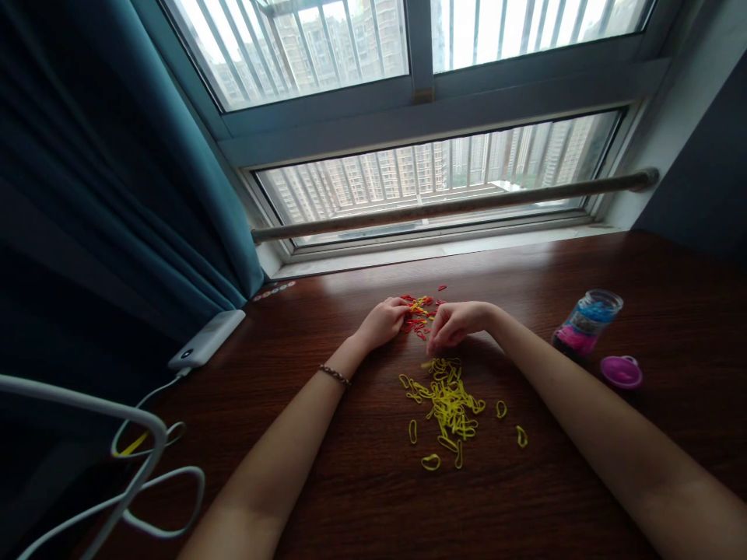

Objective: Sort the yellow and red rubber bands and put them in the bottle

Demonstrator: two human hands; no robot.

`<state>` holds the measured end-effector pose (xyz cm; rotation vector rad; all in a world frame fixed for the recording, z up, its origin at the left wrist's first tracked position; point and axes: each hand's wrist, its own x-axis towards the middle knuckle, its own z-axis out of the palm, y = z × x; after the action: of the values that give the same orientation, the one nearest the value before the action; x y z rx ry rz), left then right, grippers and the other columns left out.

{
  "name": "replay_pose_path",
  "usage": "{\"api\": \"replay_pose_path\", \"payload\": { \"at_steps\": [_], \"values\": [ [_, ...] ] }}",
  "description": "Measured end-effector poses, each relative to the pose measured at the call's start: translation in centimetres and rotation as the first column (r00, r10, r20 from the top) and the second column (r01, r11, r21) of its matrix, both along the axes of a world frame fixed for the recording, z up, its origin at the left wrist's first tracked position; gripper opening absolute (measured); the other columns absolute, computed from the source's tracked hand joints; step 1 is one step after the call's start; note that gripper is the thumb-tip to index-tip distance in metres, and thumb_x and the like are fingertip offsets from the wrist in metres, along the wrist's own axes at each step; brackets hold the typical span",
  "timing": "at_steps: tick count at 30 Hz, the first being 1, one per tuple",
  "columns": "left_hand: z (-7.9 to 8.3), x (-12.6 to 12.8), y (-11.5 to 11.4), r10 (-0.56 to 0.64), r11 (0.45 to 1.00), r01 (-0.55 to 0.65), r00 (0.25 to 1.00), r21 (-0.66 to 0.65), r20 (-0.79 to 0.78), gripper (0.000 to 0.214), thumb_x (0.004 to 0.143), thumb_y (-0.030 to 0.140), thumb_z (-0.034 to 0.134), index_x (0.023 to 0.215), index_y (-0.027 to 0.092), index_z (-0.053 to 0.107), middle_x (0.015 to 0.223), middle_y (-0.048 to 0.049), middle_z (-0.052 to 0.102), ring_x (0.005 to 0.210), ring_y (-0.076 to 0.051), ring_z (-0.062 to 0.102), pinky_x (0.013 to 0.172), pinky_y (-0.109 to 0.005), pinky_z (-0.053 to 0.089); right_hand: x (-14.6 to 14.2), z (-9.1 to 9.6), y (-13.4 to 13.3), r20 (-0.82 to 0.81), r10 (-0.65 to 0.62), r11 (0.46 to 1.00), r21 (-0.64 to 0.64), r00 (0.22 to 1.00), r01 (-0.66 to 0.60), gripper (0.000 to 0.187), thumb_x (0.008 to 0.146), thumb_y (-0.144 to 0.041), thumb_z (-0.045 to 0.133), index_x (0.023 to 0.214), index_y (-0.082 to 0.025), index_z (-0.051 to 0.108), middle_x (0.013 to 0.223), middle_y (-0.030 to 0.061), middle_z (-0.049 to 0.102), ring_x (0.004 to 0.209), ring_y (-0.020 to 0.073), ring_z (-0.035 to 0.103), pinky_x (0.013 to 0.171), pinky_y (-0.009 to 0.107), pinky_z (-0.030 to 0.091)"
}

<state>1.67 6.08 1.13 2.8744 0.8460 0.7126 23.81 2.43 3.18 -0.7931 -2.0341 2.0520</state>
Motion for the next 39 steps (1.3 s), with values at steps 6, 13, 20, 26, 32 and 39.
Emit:
{"api": "replay_pose_path", "payload": {
  "at_steps": [6, 13, 20, 26, 32, 39],
  "values": [
    [0.2, 0.0, 0.1, 0.035, 0.999, -0.032, 0.995, -0.035, 0.097, 0.020, 0.081, 0.015, 0.050, 0.095, 0.016, 0.064, 0.096, -0.0084, 0.060, 0.091, -0.018, 0.055, 0.084, -0.032, 0.045, -0.2, -0.9, 1.0, -0.102, -0.498, 0.833, 0.221, 0.861, 0.508, 0.035, 0.065, -0.037, 0.066, 0.085, -0.009, 0.068, 0.065, 0.0053, 0.064, 0.042, 0.0041, 0.038, 0.040, 0.019, 0.028],
    [1.4, 0.6, -0.6, 0.107, 0.966, -0.062, 0.979, -0.252, 0.171, 0.012, 0.073, 0.024, 0.061, 0.073, 0.012, 0.062, 0.071, -0.0032, 0.061, 0.064, -0.012, 0.053, 0.061, -0.023, 0.043, 0.0, -2.8, 2.5, -0.211, -0.693, 0.346, 0.742, 0.690, 0.574, 0.027, 0.066, -0.039, 0.065, 0.069, -0.013, 0.070, 0.063, 0.0038, 0.065, 0.057, 0.0120, 0.054, 0.054, 0.021, 0.037],
    [3.6, 1.1, -2.2, -0.158, 0.624, 0.161, 0.984, -0.765, 0.079, 0.019, 0.070, 0.027, 0.064, 0.081, 0.012, 0.068, 0.072, -0.0038, 0.066, 0.064, -0.011, 0.056, 0.060, -0.021, 0.042, -0.2, -2.6, 1.7, 0.008, -0.716, 0.299, 0.907, 0.698, 0.296, 0.020, 0.064, -0.042, 0.067, 0.070, -0.023, 0.070, 0.066, -0.0013, 0.067, 0.063, 0.0125, 0.057, 0.058, 0.021, 0.034],
    [4.7, 1.1, -2.9, -0.402, 0.445, 0.144, 0.914, -0.884, -0.054, 0.025, 0.070, 0.034, 0.064, 0.080, 0.012, 0.071, 0.066, -0.0034, 0.065, 0.057, -0.010, 0.052, 0.054, -0.019, 0.039, -0.4, -2.5, 1.7, 0.095, -0.739, 0.329, 0.915, 0.667, 0.234, 0.015, 0.067, -0.038, 0.063, 0.073, -0.026, 0.070, 0.067, -0.0024, 0.067, 0.064, 0.0127, 0.058, 0.057, 0.021, 0.034],
    [4.1, 1.2, -2.4, -0.196, 0.656, 0.100, 0.980, -0.749, -0.041, 0.032, 0.078, 0.038, 0.054, 0.080, 0.009, 0.069, 0.059, -0.0026, 0.060, 0.053, -0.009, 0.048, 0.050, -0.019, 0.037, -0.5, -2.6, 1.8, 0.058, -0.740, 0.315, 0.910, 0.670, 0.270, 0.016, 0.068, -0.037, 0.062, 0.070, -0.024, 0.071, 0.063, -0.0014, 0.066, 0.062, 0.0123, 0.057, 0.055, 0.021, 0.033],
    [1.6, 1.4, -1.2, 0.002, 0.943, 0.037, 0.993, -0.331, 0.118, 0.019, 0.078, 0.022, 0.054, 0.092, 0.016, 0.066, 0.086, -0.0067, 0.063, 0.076, -0.015, 0.055, 0.071, -0.027, 0.044, -0.3, -2.9, 2.5, -0.076, -0.721, 0.342, 0.825, 0.689, 0.449, 0.021, 0.069, -0.036, 0.061, 0.070, -0.017, 0.070, 0.066, 0.0014, 0.067, 0.060, 0.0117, 0.056, 0.055, 0.020, 0.035]
  ]
}}
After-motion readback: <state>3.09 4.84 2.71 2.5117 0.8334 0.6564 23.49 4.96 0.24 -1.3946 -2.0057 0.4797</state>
